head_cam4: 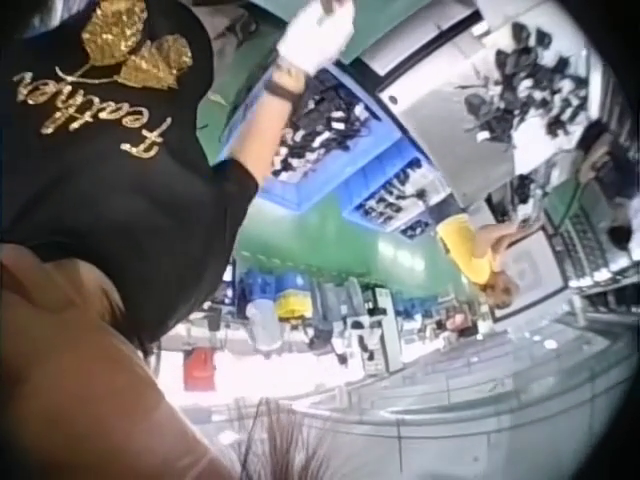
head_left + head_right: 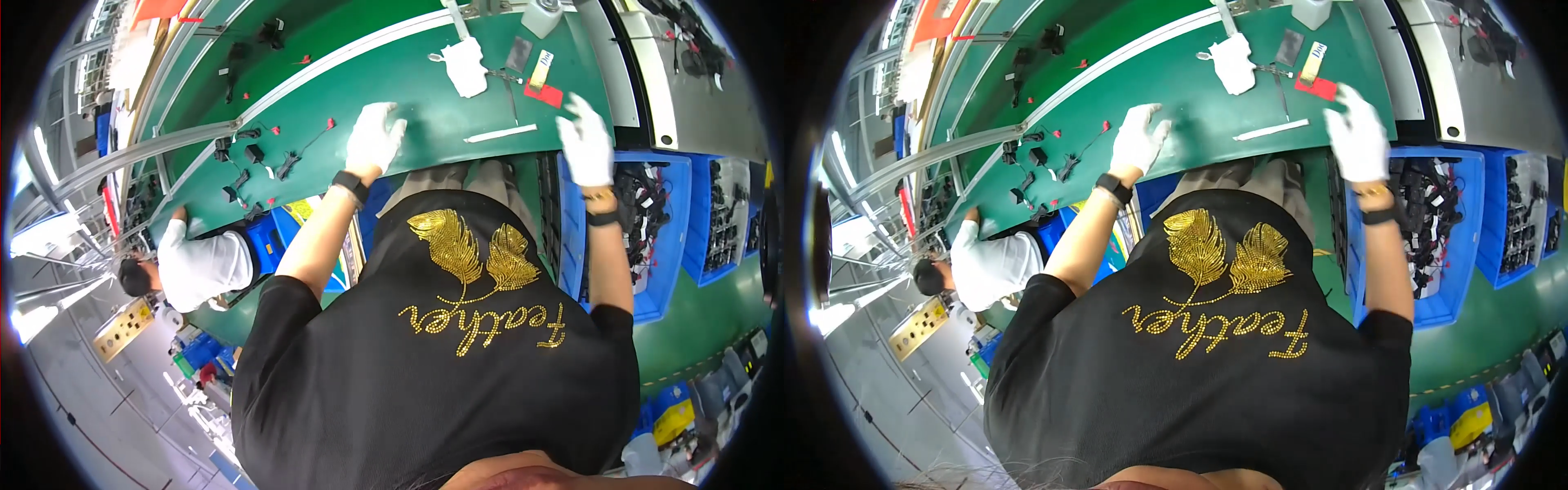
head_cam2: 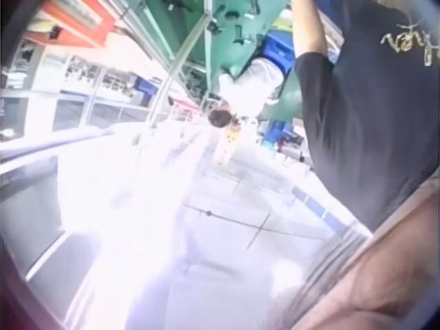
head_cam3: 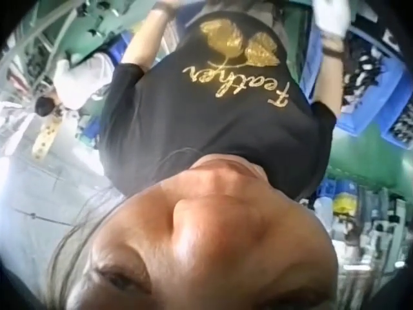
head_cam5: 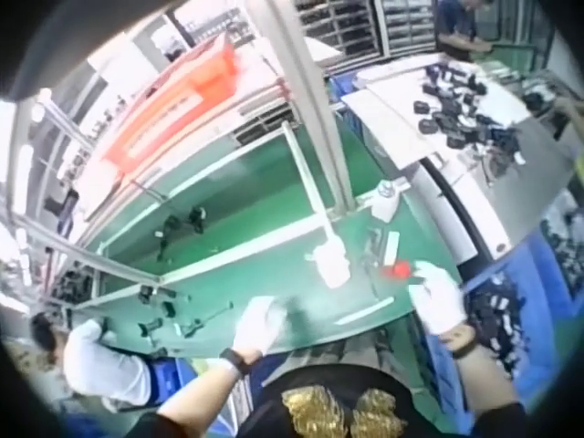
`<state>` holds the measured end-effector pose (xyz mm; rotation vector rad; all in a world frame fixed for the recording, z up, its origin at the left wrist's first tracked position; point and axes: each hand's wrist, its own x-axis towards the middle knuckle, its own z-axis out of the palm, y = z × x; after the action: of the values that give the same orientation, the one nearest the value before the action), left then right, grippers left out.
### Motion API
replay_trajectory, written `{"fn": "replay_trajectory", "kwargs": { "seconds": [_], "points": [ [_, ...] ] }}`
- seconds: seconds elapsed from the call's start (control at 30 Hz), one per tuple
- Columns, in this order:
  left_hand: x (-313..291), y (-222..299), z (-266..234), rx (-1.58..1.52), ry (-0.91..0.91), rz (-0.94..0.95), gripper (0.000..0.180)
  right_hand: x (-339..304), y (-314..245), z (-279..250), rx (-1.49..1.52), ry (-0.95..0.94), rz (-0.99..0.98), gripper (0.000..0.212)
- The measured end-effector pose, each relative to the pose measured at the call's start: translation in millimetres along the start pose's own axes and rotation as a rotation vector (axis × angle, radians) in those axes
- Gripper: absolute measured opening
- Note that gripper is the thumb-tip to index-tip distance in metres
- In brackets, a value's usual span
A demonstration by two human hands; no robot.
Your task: The person picks up power adapters and plugs from the table, presses them together to assemble the units, and wipes them with a cloth before placing them into a blue bin.
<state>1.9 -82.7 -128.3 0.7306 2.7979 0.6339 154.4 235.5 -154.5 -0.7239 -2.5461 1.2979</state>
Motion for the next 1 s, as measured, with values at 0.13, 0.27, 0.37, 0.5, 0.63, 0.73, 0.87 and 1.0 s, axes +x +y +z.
{"fn": "replay_trajectory", "kwargs": {
  "seconds": [0.13, 0.27, 0.37, 0.5, 0.63, 0.73, 0.87, 1.0],
  "points": [
    [4.1, -43.3, 9.8, 0.092, 0.043, 0.012, 0.035, 40.4, -55.7, 108.1, -0.293, -0.031, -0.217, 0.043],
    [-25.5, -89.9, -1.7, 0.094, 0.094, -0.153, 0.039, 79.9, -38.0, 178.8, -0.685, 0.049, -0.201, 0.036],
    [-51.3, -134.1, -14.1, 0.175, 0.251, -0.217, 0.042, 98.0, -26.1, 168.3, -0.48, 0.231, -0.253, 0.029],
    [-74.8, -165.5, -25.1, 0.229, 0.284, -0.322, 0.045, 117.3, -97.9, 148.5, -0.291, 0.385, -0.469, 0.024],
    [-57.1, -170.2, -26.8, 0.312, 0.261, -0.233, 0.042, 139.8, -215.7, 160.9, -0.207, -0.022, -0.496, 0.035],
    [-43.2, -188.0, -32.1, 0.305, 0.193, -0.301, 0.032, 157.2, -202.7, 217.6, -0.663, 0.049, -0.512, 0.027],
    [-37.6, -227.5, -25.2, 0.382, 0.242, -0.273, 0.01, 115.2, -142.8, 294.4, -0.636, -0.186, -0.622, 0.027],
    [-26.7, -245.8, -24.1, 0.238, 0.31, -0.374, 0.009, 14.7, -157.3, 274.3, -0.502, -0.692, -0.802, 0.04]
  ]
}}
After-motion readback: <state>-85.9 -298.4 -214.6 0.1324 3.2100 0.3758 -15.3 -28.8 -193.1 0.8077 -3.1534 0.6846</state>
